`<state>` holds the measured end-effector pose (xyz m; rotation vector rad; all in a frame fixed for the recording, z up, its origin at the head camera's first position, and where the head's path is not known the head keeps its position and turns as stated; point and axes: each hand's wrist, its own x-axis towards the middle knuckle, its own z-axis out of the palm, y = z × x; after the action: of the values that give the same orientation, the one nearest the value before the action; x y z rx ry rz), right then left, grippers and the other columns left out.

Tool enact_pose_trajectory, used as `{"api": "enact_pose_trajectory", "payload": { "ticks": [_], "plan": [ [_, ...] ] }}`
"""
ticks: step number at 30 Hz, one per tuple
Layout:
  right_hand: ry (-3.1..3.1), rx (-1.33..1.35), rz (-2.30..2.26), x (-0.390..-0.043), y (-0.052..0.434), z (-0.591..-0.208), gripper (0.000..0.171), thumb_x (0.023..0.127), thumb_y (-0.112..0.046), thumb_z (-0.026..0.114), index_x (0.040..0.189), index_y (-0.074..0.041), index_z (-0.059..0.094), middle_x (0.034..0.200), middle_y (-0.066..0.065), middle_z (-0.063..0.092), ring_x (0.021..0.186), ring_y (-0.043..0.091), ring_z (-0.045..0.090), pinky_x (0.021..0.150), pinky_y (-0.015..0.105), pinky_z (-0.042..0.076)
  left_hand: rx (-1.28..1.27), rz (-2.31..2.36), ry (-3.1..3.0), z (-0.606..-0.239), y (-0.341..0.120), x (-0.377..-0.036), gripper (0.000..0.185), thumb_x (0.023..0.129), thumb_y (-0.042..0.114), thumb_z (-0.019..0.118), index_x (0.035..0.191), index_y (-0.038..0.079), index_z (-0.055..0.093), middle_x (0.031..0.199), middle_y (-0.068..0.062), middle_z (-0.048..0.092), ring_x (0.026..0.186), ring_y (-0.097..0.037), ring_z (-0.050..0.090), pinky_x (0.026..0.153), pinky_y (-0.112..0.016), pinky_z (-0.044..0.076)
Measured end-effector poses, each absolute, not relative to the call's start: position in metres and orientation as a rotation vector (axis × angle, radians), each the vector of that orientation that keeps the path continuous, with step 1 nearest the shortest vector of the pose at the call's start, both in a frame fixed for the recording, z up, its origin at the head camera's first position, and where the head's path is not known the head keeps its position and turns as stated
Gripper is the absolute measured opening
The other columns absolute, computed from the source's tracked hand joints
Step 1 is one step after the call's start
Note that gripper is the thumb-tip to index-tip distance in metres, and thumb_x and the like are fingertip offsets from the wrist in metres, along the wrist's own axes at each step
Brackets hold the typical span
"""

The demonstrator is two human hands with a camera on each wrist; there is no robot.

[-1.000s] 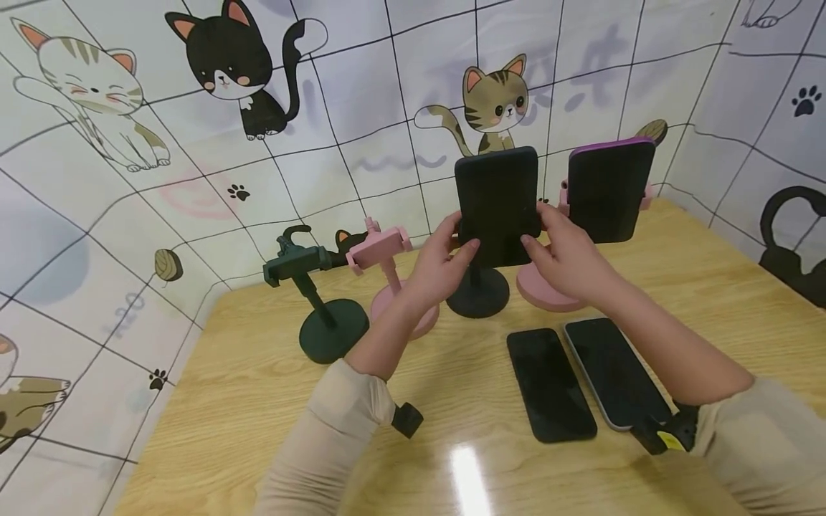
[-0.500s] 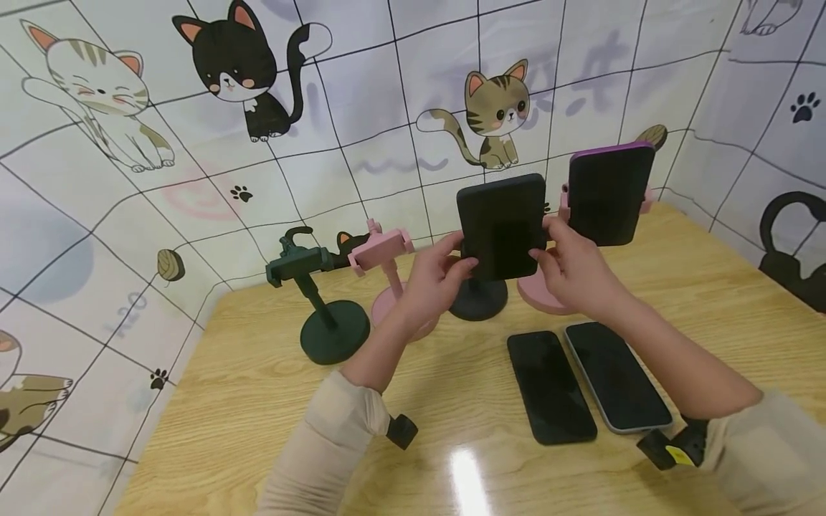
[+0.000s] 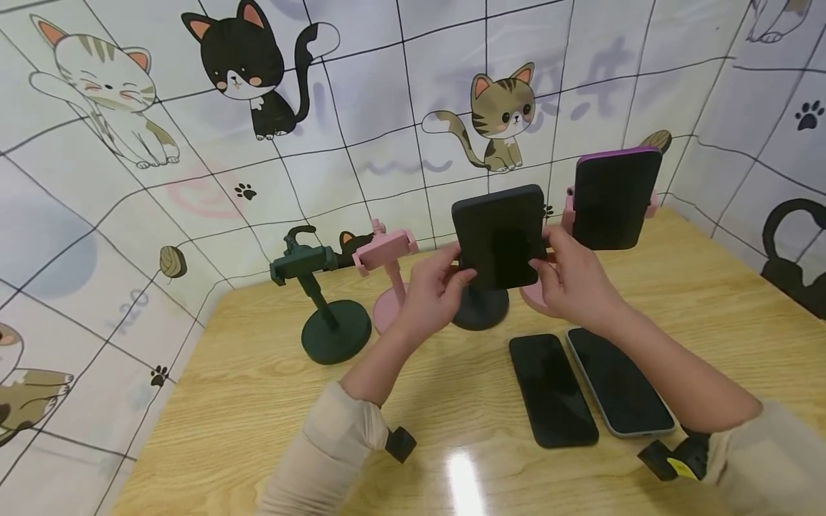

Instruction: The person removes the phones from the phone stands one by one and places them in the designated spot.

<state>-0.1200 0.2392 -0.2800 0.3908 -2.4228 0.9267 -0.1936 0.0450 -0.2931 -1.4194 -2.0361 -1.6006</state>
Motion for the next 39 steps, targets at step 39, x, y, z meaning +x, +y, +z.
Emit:
{"api": "enact_pose_trajectory", "payload": {
  "ticks": [39],
  "plan": [
    [-2.145, 0.841, 1.043, -0.067, 0.208, -0.272, 0.048, 0.063, 0.026, 0.062, 0.103, 0.001, 0.052, 0.097, 0.004, 0.057, 0.091, 0.01, 0.055, 0.086, 0.015, 0.04, -1.486, -1.605, -1.728, -0.288, -0.003, -0.12, 0.04, 0.072, -0.014, 0.065, 0.111, -0.011, 0.056, 0.094, -0.024, 0.064, 0.079, -0.025, 0.066, 0.068, -0.031, 0.052]
  ]
}}
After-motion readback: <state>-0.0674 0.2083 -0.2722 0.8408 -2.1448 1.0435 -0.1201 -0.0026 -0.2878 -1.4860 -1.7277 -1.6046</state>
